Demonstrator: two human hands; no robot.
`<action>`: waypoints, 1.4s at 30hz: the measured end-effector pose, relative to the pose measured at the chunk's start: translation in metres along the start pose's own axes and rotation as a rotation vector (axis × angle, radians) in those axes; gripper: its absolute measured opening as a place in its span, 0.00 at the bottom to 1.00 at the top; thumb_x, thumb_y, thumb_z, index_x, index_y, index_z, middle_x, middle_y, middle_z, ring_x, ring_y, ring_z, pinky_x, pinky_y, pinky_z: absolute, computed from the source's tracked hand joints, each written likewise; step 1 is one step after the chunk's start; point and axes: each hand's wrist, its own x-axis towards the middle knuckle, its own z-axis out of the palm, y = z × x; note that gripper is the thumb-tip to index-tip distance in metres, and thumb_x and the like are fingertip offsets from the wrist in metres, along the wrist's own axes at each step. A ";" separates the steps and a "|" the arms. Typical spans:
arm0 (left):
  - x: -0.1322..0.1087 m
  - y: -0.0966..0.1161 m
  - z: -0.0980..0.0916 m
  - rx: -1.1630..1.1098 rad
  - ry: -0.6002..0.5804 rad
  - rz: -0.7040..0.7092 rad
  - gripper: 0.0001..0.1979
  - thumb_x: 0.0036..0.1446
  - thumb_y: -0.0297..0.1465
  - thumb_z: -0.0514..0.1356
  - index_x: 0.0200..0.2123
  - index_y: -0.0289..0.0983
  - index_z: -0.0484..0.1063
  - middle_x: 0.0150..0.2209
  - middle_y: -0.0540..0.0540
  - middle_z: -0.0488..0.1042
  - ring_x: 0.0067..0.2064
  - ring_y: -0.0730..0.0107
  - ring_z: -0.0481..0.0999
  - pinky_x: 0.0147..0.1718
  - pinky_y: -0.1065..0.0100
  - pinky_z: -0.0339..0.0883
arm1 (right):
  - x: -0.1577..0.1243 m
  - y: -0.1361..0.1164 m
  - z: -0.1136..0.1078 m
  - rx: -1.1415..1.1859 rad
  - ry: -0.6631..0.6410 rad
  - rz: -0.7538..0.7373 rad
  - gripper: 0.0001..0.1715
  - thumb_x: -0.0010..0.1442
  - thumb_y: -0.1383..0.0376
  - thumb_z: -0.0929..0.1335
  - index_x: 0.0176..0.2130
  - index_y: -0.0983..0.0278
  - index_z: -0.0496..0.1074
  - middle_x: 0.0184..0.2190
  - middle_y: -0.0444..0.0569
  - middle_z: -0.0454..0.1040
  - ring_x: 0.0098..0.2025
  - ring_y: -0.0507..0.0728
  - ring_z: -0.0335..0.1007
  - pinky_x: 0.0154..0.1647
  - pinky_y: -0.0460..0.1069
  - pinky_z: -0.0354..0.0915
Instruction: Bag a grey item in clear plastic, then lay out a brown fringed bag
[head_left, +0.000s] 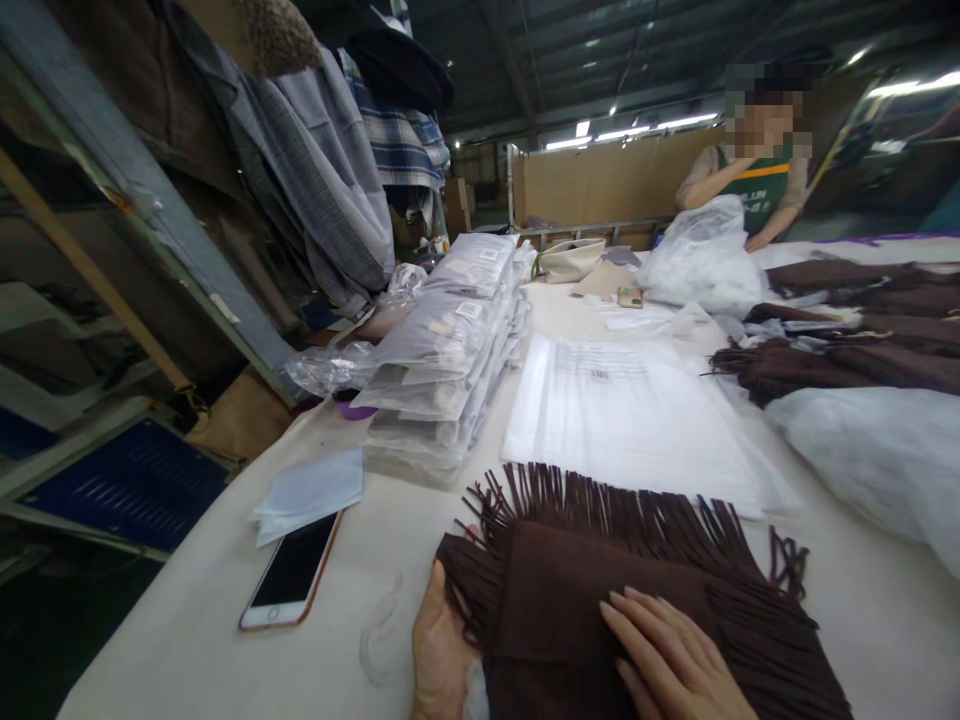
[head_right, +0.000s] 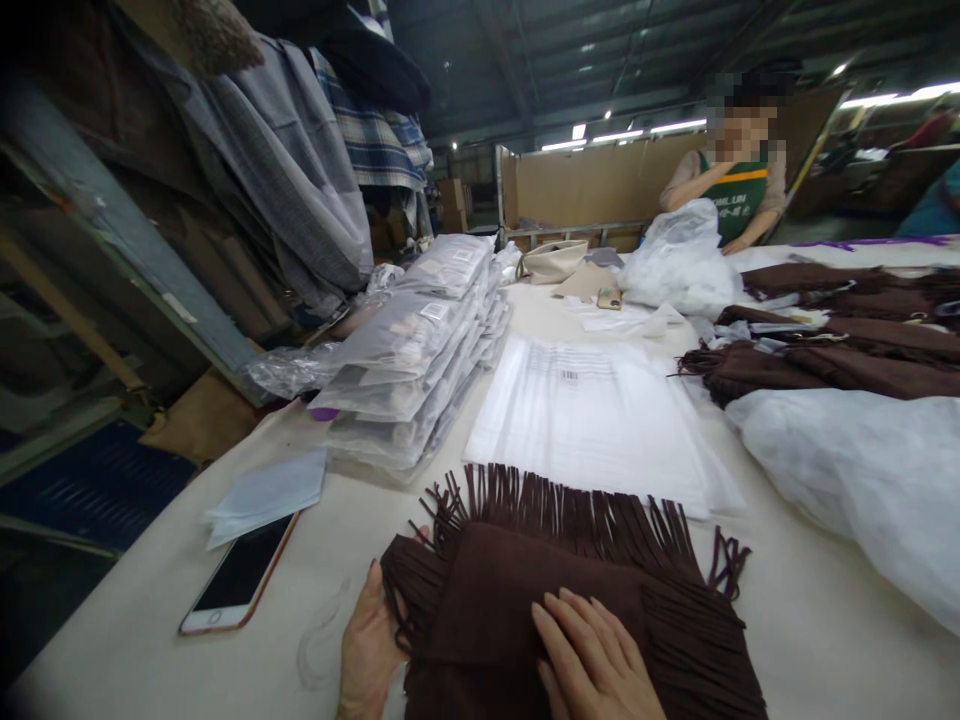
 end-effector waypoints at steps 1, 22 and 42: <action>0.000 0.003 0.006 0.008 0.007 0.001 0.17 0.56 0.42 0.55 0.46 0.44 0.73 0.51 0.50 0.71 0.61 0.58 0.58 0.62 0.55 0.43 | -0.010 0.001 -0.001 -0.057 0.013 -0.014 0.15 0.61 0.64 0.61 0.44 0.65 0.72 0.39 0.49 0.78 0.43 0.56 0.72 0.42 0.50 0.64; -0.008 -0.026 0.085 1.923 -0.478 0.122 0.34 0.57 0.45 0.52 0.61 0.33 0.50 0.64 0.37 0.44 0.65 0.50 0.40 0.62 0.45 0.35 | -0.052 -0.011 0.031 0.148 0.249 0.208 0.15 0.61 0.68 0.61 0.47 0.66 0.70 0.42 0.51 0.77 0.50 0.55 0.70 0.51 0.51 0.68; -0.020 0.061 0.051 2.074 -0.027 0.006 0.10 0.39 0.26 0.54 0.31 0.38 0.65 0.36 0.47 0.69 0.41 0.62 0.67 0.40 0.64 0.60 | -0.061 -0.008 0.034 0.262 0.240 0.277 0.15 0.62 0.66 0.61 0.47 0.61 0.71 0.41 0.48 0.77 0.47 0.55 0.72 0.52 0.50 0.67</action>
